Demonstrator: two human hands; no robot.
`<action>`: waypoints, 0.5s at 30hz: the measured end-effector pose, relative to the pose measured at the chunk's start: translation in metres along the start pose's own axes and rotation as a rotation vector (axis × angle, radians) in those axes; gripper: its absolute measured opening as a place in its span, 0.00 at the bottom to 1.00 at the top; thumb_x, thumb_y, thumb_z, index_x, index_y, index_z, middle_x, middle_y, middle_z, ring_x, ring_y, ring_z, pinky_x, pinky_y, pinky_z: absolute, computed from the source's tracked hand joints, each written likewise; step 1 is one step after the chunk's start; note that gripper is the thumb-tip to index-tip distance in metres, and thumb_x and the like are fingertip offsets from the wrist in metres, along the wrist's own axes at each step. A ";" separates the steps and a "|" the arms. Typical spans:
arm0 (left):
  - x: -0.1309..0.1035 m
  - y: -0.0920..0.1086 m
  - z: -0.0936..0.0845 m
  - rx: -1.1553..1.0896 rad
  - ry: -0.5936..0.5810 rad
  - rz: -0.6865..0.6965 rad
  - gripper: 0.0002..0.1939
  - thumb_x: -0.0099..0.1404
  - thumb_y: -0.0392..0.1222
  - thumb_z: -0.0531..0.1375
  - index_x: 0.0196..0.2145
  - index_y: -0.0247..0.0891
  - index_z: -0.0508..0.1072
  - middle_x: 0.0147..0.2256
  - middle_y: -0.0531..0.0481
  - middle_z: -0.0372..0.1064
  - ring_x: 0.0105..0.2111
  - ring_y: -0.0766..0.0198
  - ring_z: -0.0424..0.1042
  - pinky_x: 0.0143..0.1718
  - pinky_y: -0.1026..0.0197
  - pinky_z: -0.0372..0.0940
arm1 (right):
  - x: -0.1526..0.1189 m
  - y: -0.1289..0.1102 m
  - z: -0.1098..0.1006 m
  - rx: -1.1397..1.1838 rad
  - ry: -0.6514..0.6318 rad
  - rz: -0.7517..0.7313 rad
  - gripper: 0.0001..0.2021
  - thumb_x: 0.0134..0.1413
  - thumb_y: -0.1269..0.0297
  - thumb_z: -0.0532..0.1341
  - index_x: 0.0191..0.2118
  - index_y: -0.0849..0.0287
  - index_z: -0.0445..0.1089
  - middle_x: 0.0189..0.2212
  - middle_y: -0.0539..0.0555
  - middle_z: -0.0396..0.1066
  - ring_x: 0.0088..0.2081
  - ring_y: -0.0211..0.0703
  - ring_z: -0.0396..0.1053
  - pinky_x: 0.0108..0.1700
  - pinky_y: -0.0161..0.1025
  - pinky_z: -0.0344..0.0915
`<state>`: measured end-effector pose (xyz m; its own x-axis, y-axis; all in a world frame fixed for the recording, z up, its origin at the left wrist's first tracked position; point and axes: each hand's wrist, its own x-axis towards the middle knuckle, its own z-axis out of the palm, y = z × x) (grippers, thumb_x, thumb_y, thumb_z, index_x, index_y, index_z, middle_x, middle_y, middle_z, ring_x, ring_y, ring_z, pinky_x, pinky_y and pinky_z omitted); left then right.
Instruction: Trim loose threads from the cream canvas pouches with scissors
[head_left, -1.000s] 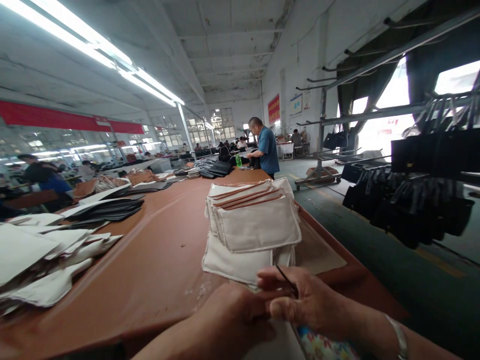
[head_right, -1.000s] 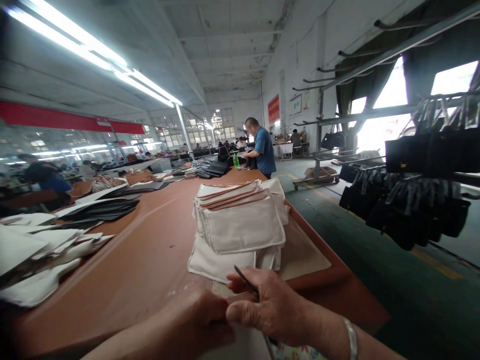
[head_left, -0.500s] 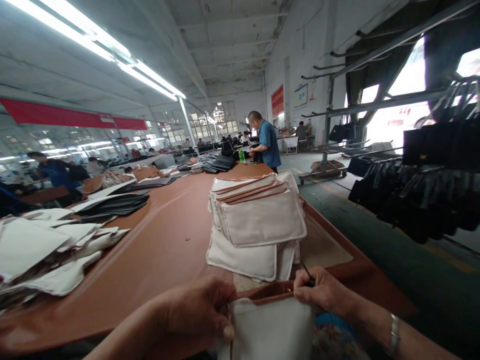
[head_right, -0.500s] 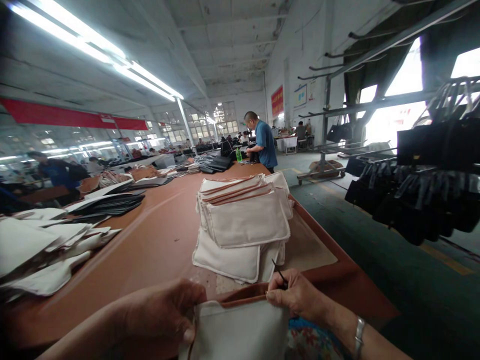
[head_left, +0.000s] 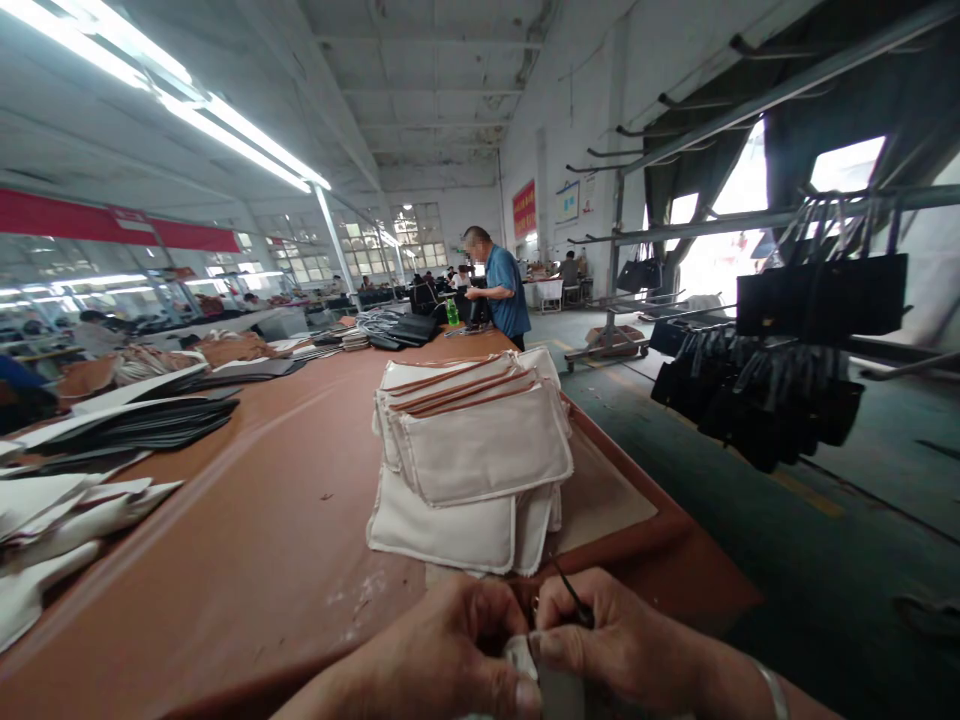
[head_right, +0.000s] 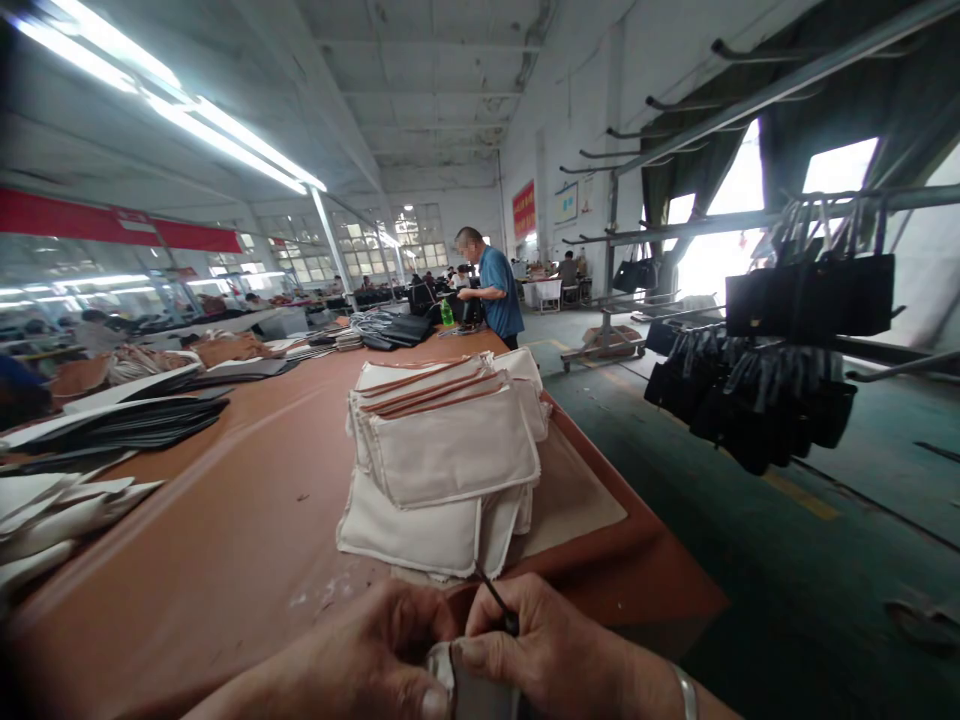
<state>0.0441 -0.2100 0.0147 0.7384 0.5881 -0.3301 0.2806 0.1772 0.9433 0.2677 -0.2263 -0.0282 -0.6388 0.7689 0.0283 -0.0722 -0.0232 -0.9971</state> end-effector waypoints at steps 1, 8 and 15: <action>0.002 -0.001 0.001 0.008 0.032 0.007 0.26 0.49 0.59 0.73 0.30 0.34 0.71 0.25 0.55 0.62 0.24 0.70 0.54 0.24 0.65 0.47 | -0.001 0.003 -0.001 0.007 0.024 0.008 0.19 0.58 0.50 0.67 0.32 0.63 0.67 0.24 0.46 0.60 0.25 0.31 0.53 0.26 0.29 0.52; 0.009 -0.001 0.009 -0.026 0.060 -0.032 0.23 0.54 0.56 0.71 0.27 0.32 0.71 0.23 0.55 0.59 0.23 0.70 0.53 0.24 0.64 0.46 | -0.006 0.010 -0.001 0.140 0.055 0.087 0.21 0.53 0.47 0.69 0.31 0.61 0.66 0.18 0.43 0.58 0.18 0.29 0.50 0.21 0.29 0.48; 0.013 0.004 0.015 -0.046 0.108 -0.070 0.15 0.55 0.47 0.68 0.24 0.32 0.70 0.22 0.55 0.59 0.23 0.70 0.52 0.25 0.63 0.45 | -0.006 0.007 0.001 -0.011 0.145 0.060 0.24 0.52 0.41 0.65 0.33 0.61 0.65 0.20 0.44 0.59 0.21 0.32 0.53 0.23 0.31 0.50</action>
<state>0.0637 -0.2137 0.0133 0.6471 0.6536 -0.3924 0.2990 0.2558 0.9193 0.2706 -0.2317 -0.0349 -0.5240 0.8507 -0.0415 -0.0280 -0.0659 -0.9974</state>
